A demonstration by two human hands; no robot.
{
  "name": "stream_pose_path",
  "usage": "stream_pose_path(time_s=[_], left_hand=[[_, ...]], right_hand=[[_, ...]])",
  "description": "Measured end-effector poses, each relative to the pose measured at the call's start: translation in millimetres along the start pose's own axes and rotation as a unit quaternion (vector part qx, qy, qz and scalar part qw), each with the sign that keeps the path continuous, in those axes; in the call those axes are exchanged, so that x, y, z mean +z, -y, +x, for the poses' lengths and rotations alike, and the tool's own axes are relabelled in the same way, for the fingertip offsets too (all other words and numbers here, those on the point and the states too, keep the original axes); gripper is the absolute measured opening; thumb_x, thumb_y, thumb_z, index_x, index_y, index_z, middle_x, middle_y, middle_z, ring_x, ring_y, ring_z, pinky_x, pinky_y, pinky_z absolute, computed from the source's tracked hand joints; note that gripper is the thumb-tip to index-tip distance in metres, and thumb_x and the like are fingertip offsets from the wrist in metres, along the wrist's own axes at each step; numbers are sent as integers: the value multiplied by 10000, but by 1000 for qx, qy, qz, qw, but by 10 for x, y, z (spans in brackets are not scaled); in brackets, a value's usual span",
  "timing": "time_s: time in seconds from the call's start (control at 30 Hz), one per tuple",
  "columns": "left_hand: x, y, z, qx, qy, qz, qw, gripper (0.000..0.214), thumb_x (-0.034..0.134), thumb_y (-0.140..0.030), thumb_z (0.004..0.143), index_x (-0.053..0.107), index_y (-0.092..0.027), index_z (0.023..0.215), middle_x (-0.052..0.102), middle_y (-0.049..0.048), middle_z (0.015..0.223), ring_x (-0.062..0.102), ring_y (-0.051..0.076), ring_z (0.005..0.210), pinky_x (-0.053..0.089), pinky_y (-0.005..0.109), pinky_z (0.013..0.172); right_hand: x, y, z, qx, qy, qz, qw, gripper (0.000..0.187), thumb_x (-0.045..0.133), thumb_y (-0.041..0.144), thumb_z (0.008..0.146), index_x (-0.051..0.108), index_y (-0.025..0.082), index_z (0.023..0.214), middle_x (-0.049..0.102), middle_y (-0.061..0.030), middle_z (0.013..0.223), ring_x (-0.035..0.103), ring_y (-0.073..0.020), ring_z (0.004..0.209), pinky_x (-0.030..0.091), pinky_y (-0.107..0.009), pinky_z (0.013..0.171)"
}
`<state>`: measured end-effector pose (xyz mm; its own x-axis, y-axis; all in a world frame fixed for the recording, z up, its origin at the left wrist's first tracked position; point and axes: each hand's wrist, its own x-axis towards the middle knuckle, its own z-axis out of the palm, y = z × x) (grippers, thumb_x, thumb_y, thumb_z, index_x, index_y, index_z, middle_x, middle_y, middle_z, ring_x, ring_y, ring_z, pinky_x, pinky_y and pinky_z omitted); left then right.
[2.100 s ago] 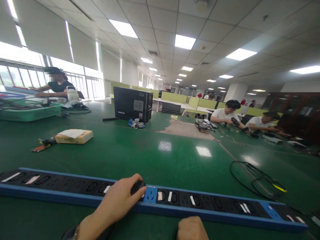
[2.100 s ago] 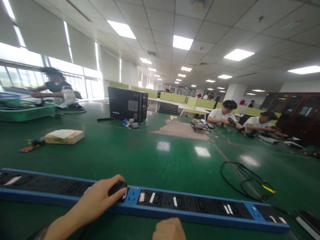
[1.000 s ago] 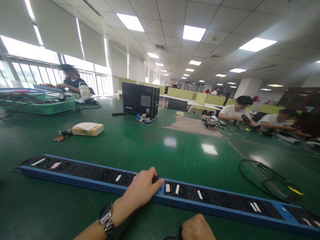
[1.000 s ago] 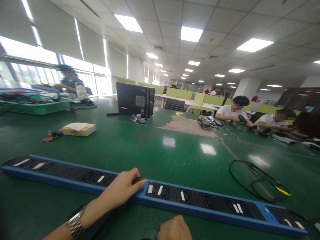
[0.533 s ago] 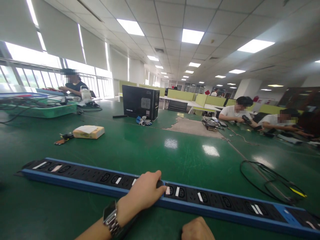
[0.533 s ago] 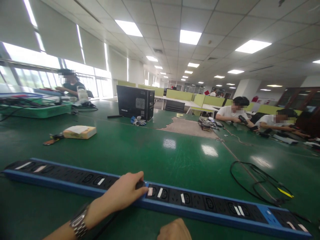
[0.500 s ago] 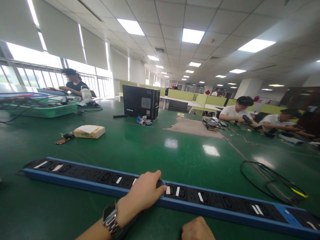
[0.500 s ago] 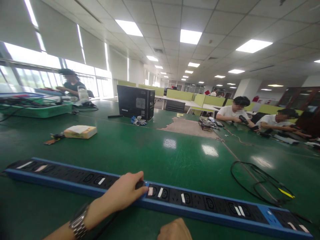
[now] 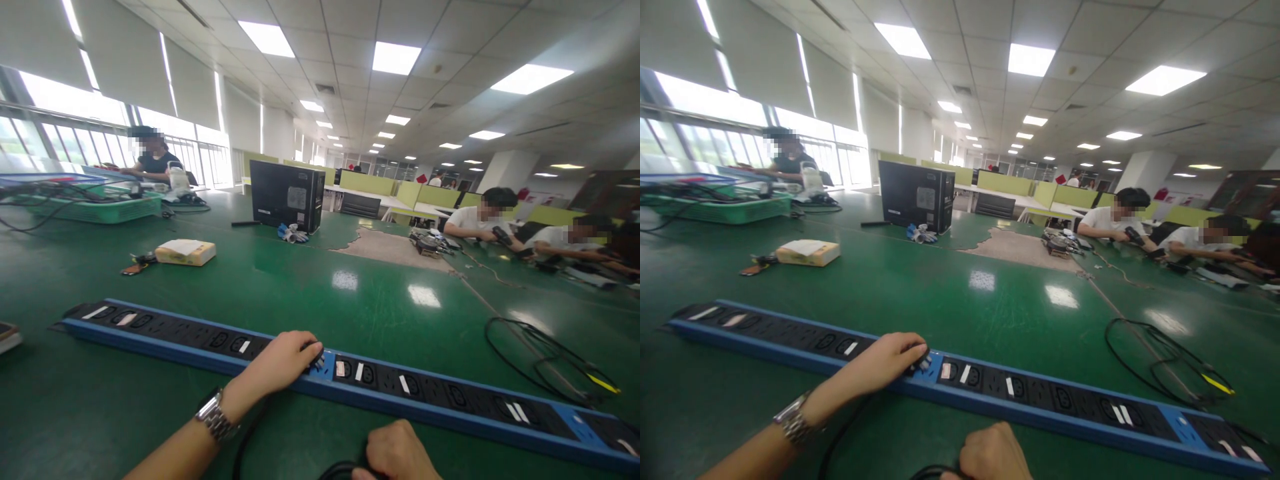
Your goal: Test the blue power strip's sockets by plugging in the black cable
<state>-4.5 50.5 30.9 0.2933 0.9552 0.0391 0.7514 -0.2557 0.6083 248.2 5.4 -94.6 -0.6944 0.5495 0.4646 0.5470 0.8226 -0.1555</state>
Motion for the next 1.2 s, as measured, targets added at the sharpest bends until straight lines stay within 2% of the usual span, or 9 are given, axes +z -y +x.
stream_pose_path(time_s=[0.13, 0.3, 0.47, 0.6, 0.73, 0.87, 1.0, 1.2], left_hand=[[-19, -80, -22, -28, -6, 25, 999, 267, 450, -399, 874, 618, -205, 947, 694, 38, 857, 636, 199, 807, 423, 266, 687], [48, -258, -5, -58, -24, 133, 989, 209, 496, -390, 842, 577, -201, 879, 680, 87, 850, 644, 254, 818, 440, 316, 682], [139, -393, 42, -62, -23, 226, 972, 217, 480, -336, 836, 567, -168, 942, 672, 130, 872, 652, 298, 864, 469, 373, 722], [197, -407, 52, -64, -14, 248, 967, 242, 459, -324, 844, 573, -158, 977, 677, 152, 875, 660, 317, 854, 486, 397, 708], [237, -421, 40, -54, -27, 257, 964, 240, 488, -307, 821, 574, -165, 995, 677, 157, 874, 662, 321, 840, 490, 398, 686], [258, -449, 21, -72, -28, 249, 966, 236, 489, -316, 829, 557, -163, 996, 672, 149, 874, 662, 305, 845, 488, 381, 692], [306, -471, 13, -80, -34, 251, 964, 217, 483, -297, 835, 547, -160, 991, 672, 147, 850, 666, 309, 830, 493, 386, 688], [336, -462, -6, -69, -39, 247, 966, 227, 471, -296, 845, 554, -159, 1005, 680, 157, 856, 666, 340, 837, 501, 428, 688]], right_hand=[[36, -13, -26, 1, -4, 2, 1000, 806, 89, 659, 922, 456, 174, 392, 376, 5, 387, 214, -98, 410, 71, -324, 479], [90, -21, -30, -6, -18, -1, 1000, 814, 75, 658, 922, 455, 173, 392, 368, 7, 376, 242, -93, 397, 71, -323, 481], [41, -46, 32, -65, -53, -27, 996, 807, 84, 643, 932, 432, 174, 375, 360, 14, 354, 260, -89, 350, 63, -319, 447], [-156, -45, 100, -78, -74, -46, 993, 735, 181, 629, 941, 435, 178, 420, 431, 20, 396, 368, -74, 367, 143, -284, 426], [-247, -13, 79, -13, -85, -19, 996, 663, 201, 641, 934, 536, 191, 580, 535, 14, 515, 497, -84, 468, 239, -252, 468], [-178, -20, 19, 24, -96, 4, 995, 612, 272, 683, 898, 576, 204, 670, 561, 19, 535, 508, -97, 475, 248, -260, 490], [-151, -57, 19, 10, -99, 27, 995, 607, 279, 648, 917, 546, 200, 606, 564, 23, 507, 501, -83, 456, 244, -256, 485], [-161, -48, -19, 6, -74, 32, 997, 570, 309, 607, 930, 548, 199, 610, 563, 23, 515, 512, -84, 469, 247, -253, 484]])
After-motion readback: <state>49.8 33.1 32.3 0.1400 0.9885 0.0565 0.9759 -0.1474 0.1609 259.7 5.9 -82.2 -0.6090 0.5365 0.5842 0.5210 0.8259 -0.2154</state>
